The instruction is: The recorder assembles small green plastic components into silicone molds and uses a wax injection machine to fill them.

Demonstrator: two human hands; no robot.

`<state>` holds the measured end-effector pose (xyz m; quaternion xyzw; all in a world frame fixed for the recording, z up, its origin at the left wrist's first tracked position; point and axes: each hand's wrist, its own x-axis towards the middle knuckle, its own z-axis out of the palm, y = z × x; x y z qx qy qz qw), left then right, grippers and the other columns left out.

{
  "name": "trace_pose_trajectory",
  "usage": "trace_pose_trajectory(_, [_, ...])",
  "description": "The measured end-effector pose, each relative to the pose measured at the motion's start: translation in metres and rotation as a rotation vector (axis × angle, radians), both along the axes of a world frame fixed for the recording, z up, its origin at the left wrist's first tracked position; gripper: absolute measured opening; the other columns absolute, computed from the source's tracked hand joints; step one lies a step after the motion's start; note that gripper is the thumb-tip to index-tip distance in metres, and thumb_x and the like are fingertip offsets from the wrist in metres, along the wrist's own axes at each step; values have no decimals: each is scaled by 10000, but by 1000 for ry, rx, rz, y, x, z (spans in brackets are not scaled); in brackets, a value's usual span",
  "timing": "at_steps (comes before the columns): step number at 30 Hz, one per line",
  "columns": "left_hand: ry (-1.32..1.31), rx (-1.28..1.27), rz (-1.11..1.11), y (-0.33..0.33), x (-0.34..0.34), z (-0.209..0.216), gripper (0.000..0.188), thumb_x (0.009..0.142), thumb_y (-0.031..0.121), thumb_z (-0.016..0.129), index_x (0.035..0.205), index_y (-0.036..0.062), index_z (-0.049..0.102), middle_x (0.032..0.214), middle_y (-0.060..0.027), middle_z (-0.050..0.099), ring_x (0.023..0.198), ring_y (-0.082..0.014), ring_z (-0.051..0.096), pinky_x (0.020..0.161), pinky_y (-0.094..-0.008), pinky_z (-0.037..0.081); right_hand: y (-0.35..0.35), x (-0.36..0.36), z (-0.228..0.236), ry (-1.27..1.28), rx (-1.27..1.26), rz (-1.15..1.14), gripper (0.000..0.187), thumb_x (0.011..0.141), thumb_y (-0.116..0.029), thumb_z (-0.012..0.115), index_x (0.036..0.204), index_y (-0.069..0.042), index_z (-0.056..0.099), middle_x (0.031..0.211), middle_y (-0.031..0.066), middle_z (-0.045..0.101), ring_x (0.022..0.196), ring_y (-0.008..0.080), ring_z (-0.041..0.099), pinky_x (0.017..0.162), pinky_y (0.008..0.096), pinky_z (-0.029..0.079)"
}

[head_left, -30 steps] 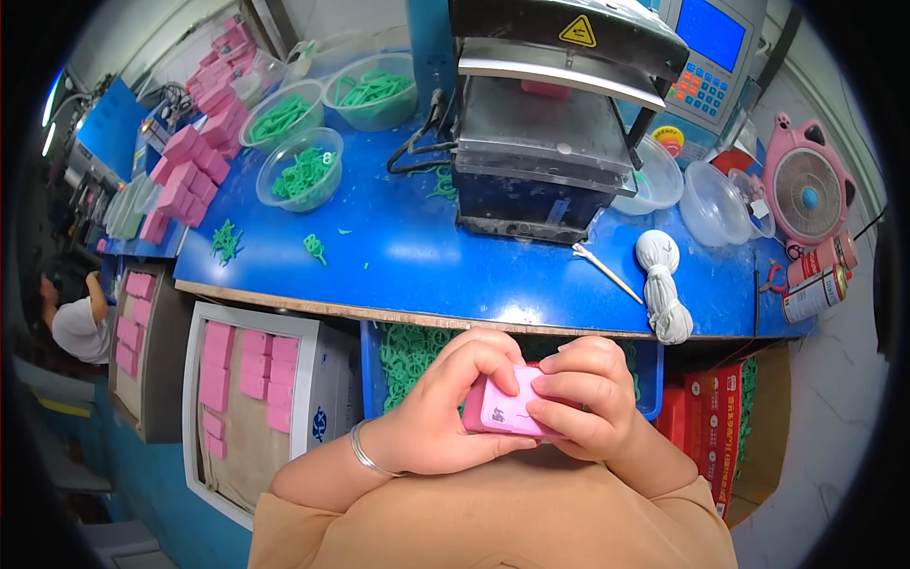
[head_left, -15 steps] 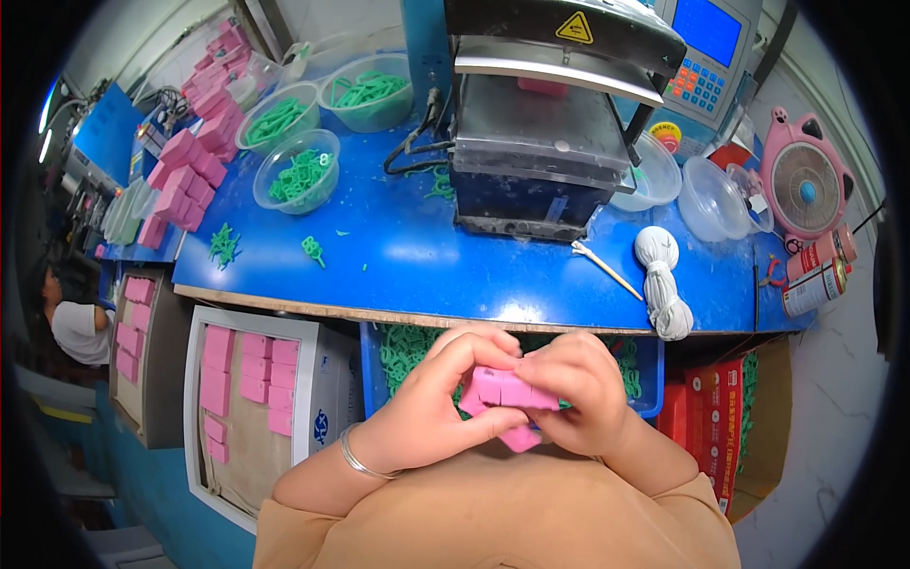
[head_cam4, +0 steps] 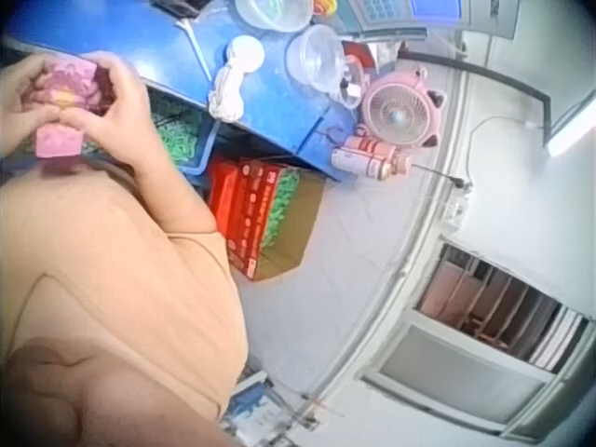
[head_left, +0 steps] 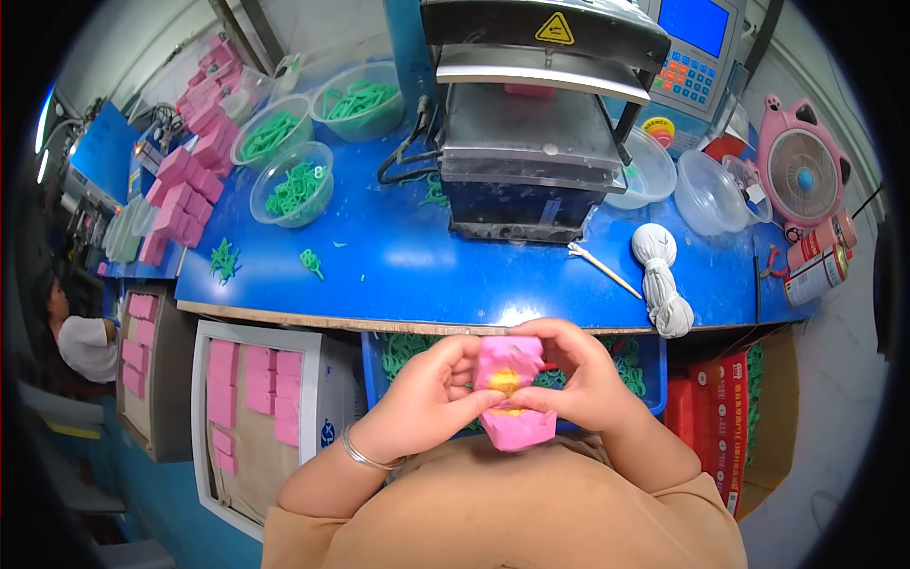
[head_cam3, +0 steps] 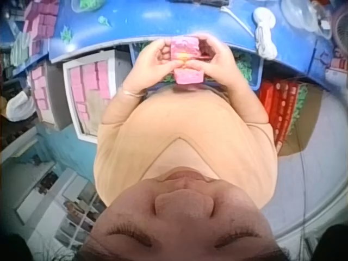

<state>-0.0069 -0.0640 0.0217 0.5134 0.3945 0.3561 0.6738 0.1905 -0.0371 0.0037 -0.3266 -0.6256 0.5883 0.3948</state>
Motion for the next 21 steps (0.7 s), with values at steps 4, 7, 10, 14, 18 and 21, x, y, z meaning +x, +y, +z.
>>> trace_pose_trajectory(4, [-206,-18,58,-5,-1,-20,400,824,-41,590,1179,-8,409,1169,-88,499,1112,-181,502,930,-322,446,1,4,-8,6,-40,66,375,715,-55,743,1036,25,567,962,80,572,802,116,563,715,267,491])
trace_pose_trajectory(7, [-235,-50,50,-4,-1,-20,403,823,-35,599,1183,-5,422,1176,-80,489,1145,-168,462,938,-320,434,-1,3,-5,-79,57,17,336,717,-56,737,1002,24,576,903,81,575,771,121,563,685,260,489])
trace_pose_trajectory(10, [-245,38,54,-2,-1,-16,398,824,-23,607,1183,-5,436,1152,-76,505,1099,-158,492,924,-311,435,-1,3,0,-161,169,10,301,714,-61,735,964,15,585,861,81,577,755,130,567,656,255,486])
trace_pose_trajectory(14, [-160,70,66,-4,1,-16,378,831,-13,603,1176,0,447,1116,-74,529,1052,-148,521,905,-304,441,-4,1,-7,-116,77,-1,265,713,-62,734,925,2,589,843,70,579,741,132,565,630,253,479])
trace_pose_trajectory(18, [-175,82,117,-3,5,-18,373,791,-31,633,1125,10,472,1085,-91,545,1004,-174,556,874,-330,467,-6,0,-8,-114,105,-26,257,712,-65,736,919,-1,598,845,64,582,745,128,566,643,250,478])
trace_pose_trajectory(21, [-311,-31,62,0,-1,-24,360,823,-23,599,1151,20,457,1118,-78,524,1039,-166,532,900,-322,450,-4,0,-8,-60,179,-45,260,708,-54,734,935,-11,612,855,60,587,731,125,561,642,241,470])
